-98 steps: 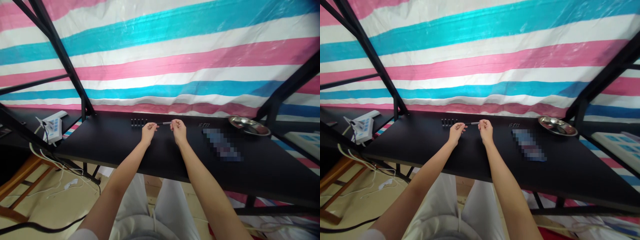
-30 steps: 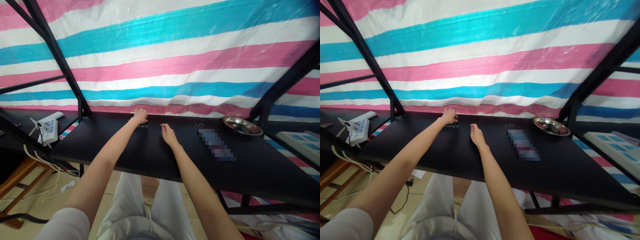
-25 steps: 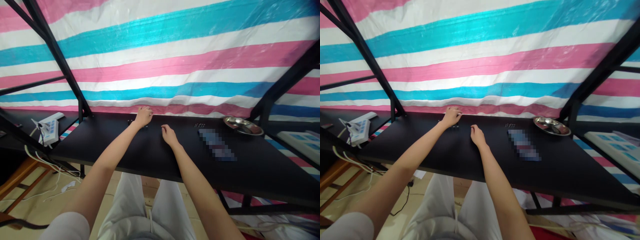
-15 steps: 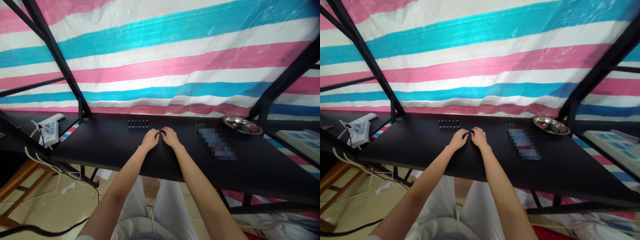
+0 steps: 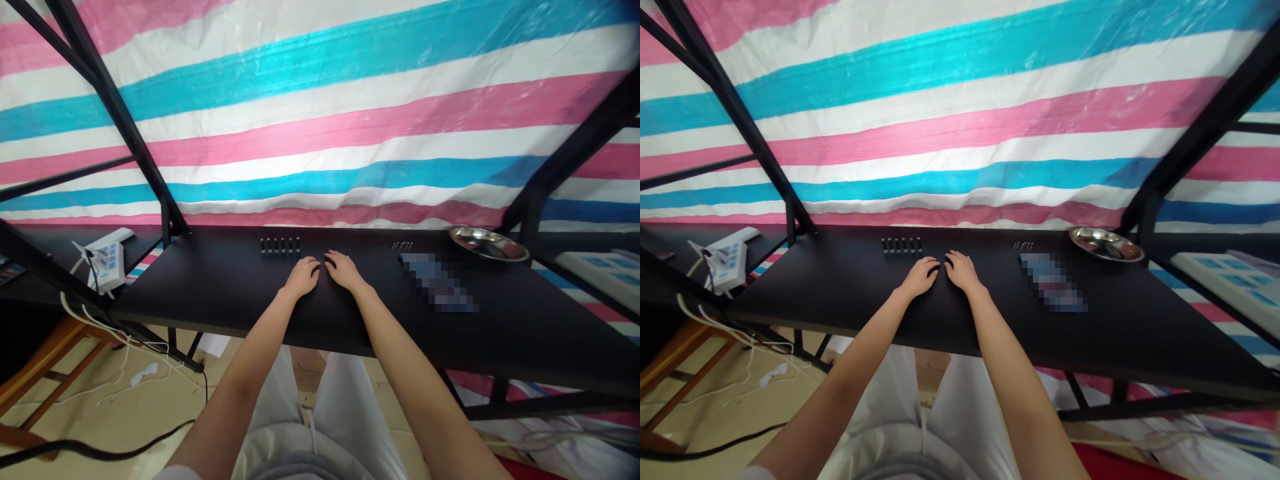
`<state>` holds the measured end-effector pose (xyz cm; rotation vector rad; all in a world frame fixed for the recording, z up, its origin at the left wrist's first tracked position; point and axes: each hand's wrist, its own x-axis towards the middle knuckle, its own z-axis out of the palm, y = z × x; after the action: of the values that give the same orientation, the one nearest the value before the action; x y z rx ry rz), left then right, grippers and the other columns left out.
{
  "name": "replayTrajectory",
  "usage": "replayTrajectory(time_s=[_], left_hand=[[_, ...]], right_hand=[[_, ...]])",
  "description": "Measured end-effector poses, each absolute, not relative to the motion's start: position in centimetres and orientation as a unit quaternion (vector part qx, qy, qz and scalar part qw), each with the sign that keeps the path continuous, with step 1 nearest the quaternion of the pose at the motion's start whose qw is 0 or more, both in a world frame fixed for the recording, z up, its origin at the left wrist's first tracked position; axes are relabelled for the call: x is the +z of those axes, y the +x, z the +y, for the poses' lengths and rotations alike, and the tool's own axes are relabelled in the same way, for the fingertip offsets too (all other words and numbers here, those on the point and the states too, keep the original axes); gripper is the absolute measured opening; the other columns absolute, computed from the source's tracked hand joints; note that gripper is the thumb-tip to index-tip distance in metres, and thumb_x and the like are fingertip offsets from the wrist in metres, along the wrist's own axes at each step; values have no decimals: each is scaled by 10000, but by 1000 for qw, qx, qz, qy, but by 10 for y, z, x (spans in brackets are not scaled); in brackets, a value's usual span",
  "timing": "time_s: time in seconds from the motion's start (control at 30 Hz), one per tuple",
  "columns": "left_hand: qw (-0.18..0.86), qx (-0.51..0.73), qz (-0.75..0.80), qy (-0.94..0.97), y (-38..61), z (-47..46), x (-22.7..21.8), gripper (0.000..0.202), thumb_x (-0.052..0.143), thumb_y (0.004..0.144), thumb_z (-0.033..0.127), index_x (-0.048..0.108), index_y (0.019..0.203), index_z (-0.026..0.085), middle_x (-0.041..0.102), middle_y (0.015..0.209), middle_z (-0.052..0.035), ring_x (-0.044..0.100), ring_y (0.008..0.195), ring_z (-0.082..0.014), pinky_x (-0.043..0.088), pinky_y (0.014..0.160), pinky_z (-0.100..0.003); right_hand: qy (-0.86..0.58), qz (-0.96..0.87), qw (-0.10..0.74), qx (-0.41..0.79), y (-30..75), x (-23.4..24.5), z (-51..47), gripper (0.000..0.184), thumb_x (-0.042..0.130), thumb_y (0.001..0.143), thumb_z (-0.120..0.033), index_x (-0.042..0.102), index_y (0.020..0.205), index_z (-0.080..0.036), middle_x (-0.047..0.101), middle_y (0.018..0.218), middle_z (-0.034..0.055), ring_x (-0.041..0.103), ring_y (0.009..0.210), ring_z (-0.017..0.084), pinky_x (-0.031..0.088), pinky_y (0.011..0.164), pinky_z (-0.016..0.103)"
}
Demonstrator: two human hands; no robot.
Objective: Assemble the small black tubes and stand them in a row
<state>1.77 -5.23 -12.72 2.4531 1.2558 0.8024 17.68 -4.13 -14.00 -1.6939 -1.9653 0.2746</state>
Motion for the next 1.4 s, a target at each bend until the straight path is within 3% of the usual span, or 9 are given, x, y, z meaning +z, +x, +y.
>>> replayTrajectory(time_s=[0.7, 0.9, 1.13, 1.23, 1.4], left_hand=[[135, 302, 436, 837, 18, -56, -121, 302, 449, 814, 163, 577, 1087, 145, 548, 1147, -110, 499, 1088, -214, 394, 987, -378], [75, 377, 508, 771, 20, -55, -97, 442, 389, 822, 133, 416, 1263, 142, 396, 1326, -136, 449, 1179, -231, 412, 962, -354], [67, 280, 566, 773, 28, -29, -75, 506, 406, 800, 117, 342, 1302, 134, 304, 1378, -184, 562, 1031, -283, 462, 847, -378], [78, 234, 585, 773, 30, -18, -74, 462, 424, 785, 96, 397, 1246, 120, 371, 1305, -200, 581, 994, -282, 465, 819, -372], [82, 199, 589, 779, 28, -8, -77, 317, 386, 738, -10, 566, 966, 117, 525, 1102, -159, 582, 971, -244, 466, 805, -346]], right_hand=[[-625, -725, 272, 100, 177, -141, -41, 358, 444, 838, -237, 570, 1163, -158, 482, 1314, 135, 412, 1234, 253, 271, 1031, 508], [-626, -723, 275, 97, 176, -142, -41, 354, 448, 833, -230, 572, 1160, -176, 488, 1309, 126, 410, 1237, 249, 281, 1026, 507], [-628, -723, 272, 97, 177, -140, -42, 353, 444, 834, -237, 571, 1158, -178, 490, 1309, 121, 413, 1233, 246, 281, 1025, 504], [-625, -724, 275, 98, 177, -140, -41, 353, 445, 831, -231, 573, 1156, -178, 489, 1308, 124, 419, 1227, 246, 283, 1023, 502], [-624, -725, 274, 96, 178, -141, -41, 352, 446, 830, -236, 573, 1154, -179, 494, 1304, 119, 423, 1223, 248, 289, 1021, 497]])
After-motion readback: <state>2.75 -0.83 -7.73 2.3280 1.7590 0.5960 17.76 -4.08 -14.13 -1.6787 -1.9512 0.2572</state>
